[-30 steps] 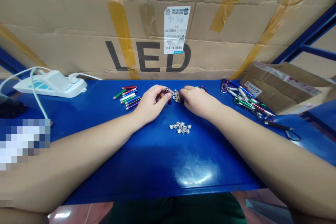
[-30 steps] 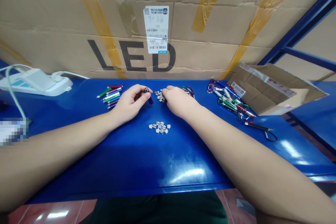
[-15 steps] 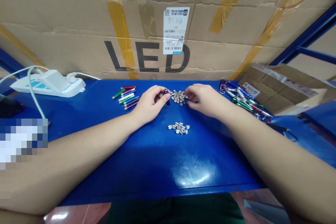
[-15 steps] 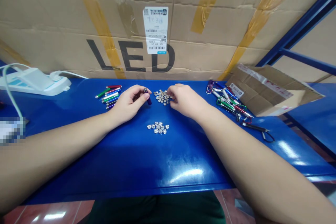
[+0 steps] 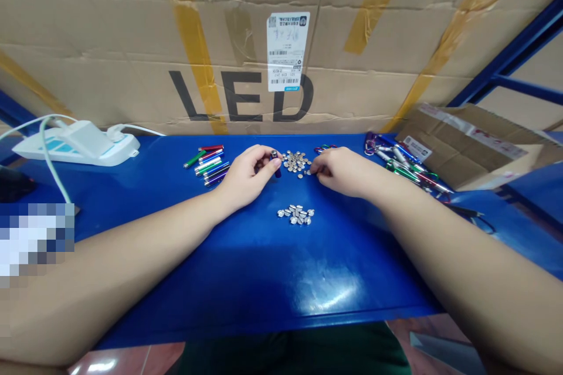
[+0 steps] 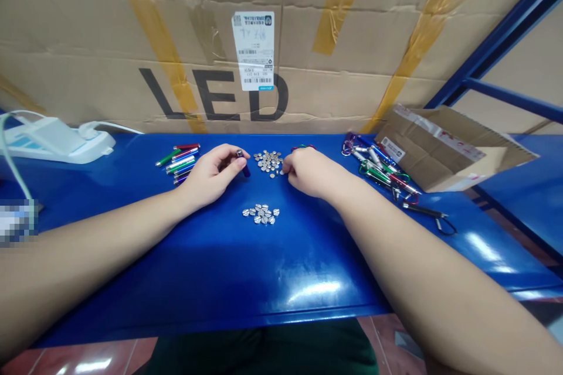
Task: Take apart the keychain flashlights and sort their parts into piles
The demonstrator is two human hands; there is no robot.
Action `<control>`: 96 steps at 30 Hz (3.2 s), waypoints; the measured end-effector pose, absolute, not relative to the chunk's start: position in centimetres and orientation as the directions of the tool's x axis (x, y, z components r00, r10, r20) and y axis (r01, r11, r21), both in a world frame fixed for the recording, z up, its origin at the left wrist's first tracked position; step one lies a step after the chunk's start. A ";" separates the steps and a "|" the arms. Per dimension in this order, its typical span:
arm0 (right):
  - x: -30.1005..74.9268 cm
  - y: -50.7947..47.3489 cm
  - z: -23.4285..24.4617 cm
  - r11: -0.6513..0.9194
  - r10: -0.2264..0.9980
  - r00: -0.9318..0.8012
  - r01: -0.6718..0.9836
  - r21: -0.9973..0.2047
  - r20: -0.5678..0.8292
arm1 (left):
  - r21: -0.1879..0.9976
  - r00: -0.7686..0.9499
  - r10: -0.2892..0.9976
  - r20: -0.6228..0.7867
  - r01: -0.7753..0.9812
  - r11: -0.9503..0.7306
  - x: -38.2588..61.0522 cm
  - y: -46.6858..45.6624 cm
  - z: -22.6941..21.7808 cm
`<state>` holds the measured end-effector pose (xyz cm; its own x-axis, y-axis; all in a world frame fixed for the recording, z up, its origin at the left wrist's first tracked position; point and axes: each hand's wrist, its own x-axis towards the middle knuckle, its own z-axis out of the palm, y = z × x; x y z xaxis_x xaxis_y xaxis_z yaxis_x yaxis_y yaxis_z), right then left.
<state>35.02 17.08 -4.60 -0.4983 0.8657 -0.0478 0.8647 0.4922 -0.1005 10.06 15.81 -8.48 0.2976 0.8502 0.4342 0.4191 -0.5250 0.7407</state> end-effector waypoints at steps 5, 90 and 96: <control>34.5 17.3 -5.1 0.547 0.837 -0.546 0.834 -0.067 0.031 | 0.747 0.294 0.857 0.422 0.423 -0.513 10.1 15.8 -8.5; 48.6 22.1 -2.1 -0.066 0.938 0.103 0.990 0.122 -0.331 | 0.021 0.559 0.827 -0.061 0.829 -0.559 9.8 12.8 -1.1; 47.9 20.8 -1.3 -0.121 0.961 0.043 0.954 -0.274 -0.271 | 0.109 0.628 0.777 0.050 0.769 -0.629 10.3 12.9 -2.5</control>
<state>47.94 20.83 -1.25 0.0435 0.9615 -0.2715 0.9541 -0.1205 -0.2741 10.27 12.92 -2.47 0.6281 0.7765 0.0497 0.7694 -0.6293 0.1094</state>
